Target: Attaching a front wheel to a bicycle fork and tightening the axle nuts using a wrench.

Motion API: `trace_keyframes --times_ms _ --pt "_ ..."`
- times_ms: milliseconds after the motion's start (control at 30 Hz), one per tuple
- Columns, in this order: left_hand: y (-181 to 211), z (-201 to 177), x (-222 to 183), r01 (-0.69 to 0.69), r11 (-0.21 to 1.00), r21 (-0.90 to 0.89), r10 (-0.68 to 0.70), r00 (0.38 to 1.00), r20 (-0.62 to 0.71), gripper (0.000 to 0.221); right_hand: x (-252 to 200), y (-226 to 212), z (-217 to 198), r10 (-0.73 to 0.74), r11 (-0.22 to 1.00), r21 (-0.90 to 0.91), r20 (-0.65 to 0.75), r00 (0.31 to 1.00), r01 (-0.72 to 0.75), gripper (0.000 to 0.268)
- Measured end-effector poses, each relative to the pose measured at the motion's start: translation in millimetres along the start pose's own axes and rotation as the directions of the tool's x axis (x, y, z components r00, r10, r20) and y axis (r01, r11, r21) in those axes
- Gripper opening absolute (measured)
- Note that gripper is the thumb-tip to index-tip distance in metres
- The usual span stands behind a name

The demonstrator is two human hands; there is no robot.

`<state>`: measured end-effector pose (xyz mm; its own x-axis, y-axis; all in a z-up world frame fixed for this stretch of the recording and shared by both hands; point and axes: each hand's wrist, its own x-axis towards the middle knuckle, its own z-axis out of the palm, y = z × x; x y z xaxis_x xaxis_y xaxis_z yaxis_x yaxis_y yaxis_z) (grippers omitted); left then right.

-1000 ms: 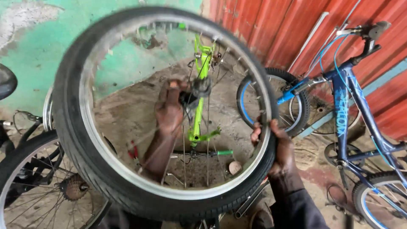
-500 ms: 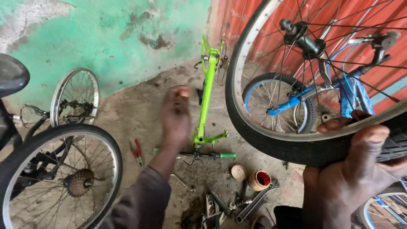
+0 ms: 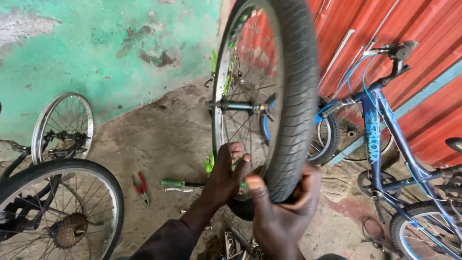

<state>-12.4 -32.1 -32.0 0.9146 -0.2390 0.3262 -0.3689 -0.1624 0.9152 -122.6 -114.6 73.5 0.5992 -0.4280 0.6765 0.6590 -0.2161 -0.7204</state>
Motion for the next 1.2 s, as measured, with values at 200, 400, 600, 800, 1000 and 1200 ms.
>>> trace_keyframes --times_ms 200,400,600,800,1000,1200 --pt "-28 -7 -1 0.041 0.987 -0.157 -0.044 0.999 -0.013 0.035 -17 7 8 0.154 0.985 -0.082 0.052 0.987 -0.15 0.059" --pt "-49 -4 -8 -0.067 0.986 -0.154 0.068 0.998 0.0 0.018 -17 7 15 0.164 0.985 -0.075 0.093 0.982 -0.158 0.052" --pt "-92 12 -28 0.008 0.982 -0.189 -0.005 1.0 0.013 0.027 -40 19 17 0.205 0.974 -0.118 0.086 0.975 -0.194 0.049" --pt "-115 18 -48 0.096 0.966 -0.24 -0.092 0.995 0.028 0.012 -58 38 12 0.279 0.959 -0.071 0.098 0.955 -0.273 0.053" --pt "-131 20 -61 0.211 0.954 -0.214 -0.205 0.977 0.05 0.015 -70 61 4 0.346 0.915 -0.24 0.051 0.937 -0.325 0.054" --pt "-142 21 -68 0.18 0.947 -0.267 -0.171 0.984 0.056 0.014 -72 69 5 0.387 0.89 -0.289 0.071 0.919 -0.353 0.054"
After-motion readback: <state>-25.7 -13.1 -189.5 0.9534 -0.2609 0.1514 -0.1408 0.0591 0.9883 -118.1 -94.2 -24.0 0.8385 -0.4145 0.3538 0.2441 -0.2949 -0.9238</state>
